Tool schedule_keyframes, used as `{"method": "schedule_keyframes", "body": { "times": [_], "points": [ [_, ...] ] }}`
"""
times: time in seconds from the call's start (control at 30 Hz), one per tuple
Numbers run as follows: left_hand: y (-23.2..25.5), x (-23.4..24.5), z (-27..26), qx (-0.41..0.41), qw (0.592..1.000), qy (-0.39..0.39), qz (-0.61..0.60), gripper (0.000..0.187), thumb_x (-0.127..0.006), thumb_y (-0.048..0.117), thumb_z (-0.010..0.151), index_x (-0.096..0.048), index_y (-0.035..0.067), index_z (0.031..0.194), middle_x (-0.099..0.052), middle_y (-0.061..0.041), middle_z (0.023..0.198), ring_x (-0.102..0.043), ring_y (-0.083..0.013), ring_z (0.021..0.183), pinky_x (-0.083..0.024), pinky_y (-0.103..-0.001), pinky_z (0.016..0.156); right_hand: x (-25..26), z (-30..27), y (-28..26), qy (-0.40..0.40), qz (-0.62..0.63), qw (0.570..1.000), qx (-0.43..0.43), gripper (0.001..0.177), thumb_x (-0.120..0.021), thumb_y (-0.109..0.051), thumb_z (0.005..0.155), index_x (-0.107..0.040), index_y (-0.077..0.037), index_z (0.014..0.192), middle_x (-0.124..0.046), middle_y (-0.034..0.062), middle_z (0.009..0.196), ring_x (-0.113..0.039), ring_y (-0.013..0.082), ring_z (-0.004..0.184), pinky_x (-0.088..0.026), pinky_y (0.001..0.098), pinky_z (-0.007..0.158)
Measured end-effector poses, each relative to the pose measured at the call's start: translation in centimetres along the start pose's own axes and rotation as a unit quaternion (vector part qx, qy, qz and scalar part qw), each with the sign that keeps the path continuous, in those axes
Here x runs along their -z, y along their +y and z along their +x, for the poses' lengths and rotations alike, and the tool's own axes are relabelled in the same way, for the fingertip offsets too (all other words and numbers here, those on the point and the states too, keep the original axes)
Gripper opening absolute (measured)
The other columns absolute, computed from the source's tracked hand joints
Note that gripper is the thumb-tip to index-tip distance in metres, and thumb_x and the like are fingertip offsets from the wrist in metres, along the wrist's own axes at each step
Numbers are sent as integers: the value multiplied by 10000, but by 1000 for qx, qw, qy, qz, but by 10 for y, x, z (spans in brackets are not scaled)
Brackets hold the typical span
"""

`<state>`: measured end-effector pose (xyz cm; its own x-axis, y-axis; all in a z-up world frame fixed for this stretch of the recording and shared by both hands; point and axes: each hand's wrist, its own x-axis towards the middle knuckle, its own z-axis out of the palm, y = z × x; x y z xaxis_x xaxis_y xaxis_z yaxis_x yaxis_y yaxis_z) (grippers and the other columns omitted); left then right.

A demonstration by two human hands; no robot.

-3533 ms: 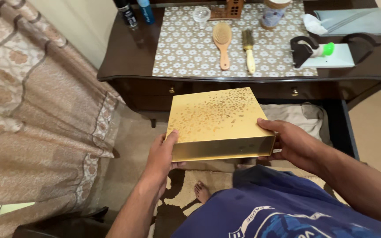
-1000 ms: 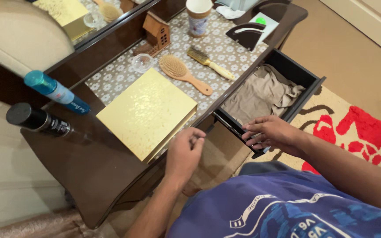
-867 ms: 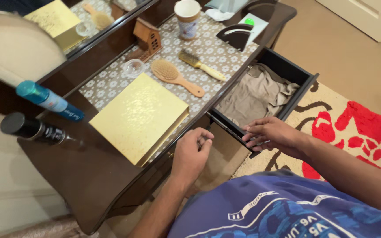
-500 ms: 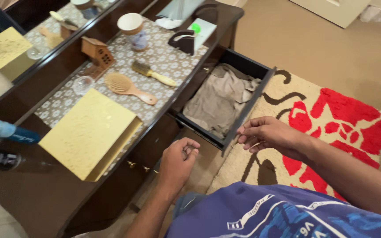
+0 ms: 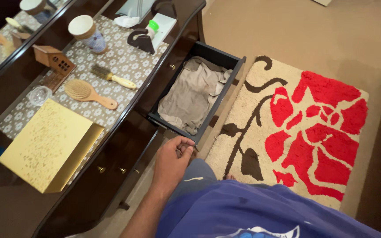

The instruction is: The person removes a framed item and a box from a dresser drawer, then wipes the interior of the drawer with a cloth. The person places the items on the dresser top and continues cleaning the drawer surface.

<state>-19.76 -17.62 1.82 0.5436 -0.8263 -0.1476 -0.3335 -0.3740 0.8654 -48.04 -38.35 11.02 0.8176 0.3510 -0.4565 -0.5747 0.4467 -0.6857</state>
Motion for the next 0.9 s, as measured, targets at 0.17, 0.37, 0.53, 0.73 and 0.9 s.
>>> {"method": "schedule_keyframes", "body": {
  "times": [0.17, 0.37, 0.53, 0.73, 0.9],
  "points": [
    [-1, -8, 45, 28, 999, -25, 9, 134, -719, 94, 865, -766, 71, 988, -649, -23, 685, -569, -122, 592, -469, -296, 571, 19, -31, -28, -25, 22, 999, -39, 356, -605, -313, 1045, -560, -75, 1305, -759, 154, 907, -712, 171, 683, -561, 294, 598],
    [-17, -17, 126, 16, 999, -30, -5, 145, -735, 121, 844, -767, 75, 978, -664, -25, 672, -617, -116, 589, -504, -292, 573, 88, -15, -71, 136, -12, 982, -133, 456, -588, -306, 1050, -556, -78, 1443, -766, 169, 906, -689, 180, 632, -563, 306, 566],
    [-37, -22, 179, 48, 998, -48, 1, 170, -726, 136, 838, -761, 79, 994, -696, -31, 697, -661, -140, 619, -528, -325, 611, 149, 38, -91, 455, -132, 852, -223, 349, -604, -312, 999, -679, -86, 1255, -654, 92, 778, -561, 164, 602, -495, 313, 586],
    [-59, -31, 212, 127, 989, -74, -1, 193, -696, 143, 871, -744, 88, 1050, -733, -50, 791, -687, -171, 691, -535, -337, 661, 209, 73, -113, 436, -182, 847, -245, 384, -612, -326, 971, -725, -95, 1257, -739, 57, 914, -642, 157, 728, -541, 328, 671],
    [-68, -44, 228, 236, 967, -93, -1, 204, -659, 151, 918, -714, 91, 1105, -751, -78, 900, -704, -181, 794, -557, -347, 745, 276, 109, -137, 372, -274, 842, -277, 390, -654, -364, 971, -752, -126, 1264, -783, 71, 996, -709, 170, 825, -595, 349, 736]
  ]
}}
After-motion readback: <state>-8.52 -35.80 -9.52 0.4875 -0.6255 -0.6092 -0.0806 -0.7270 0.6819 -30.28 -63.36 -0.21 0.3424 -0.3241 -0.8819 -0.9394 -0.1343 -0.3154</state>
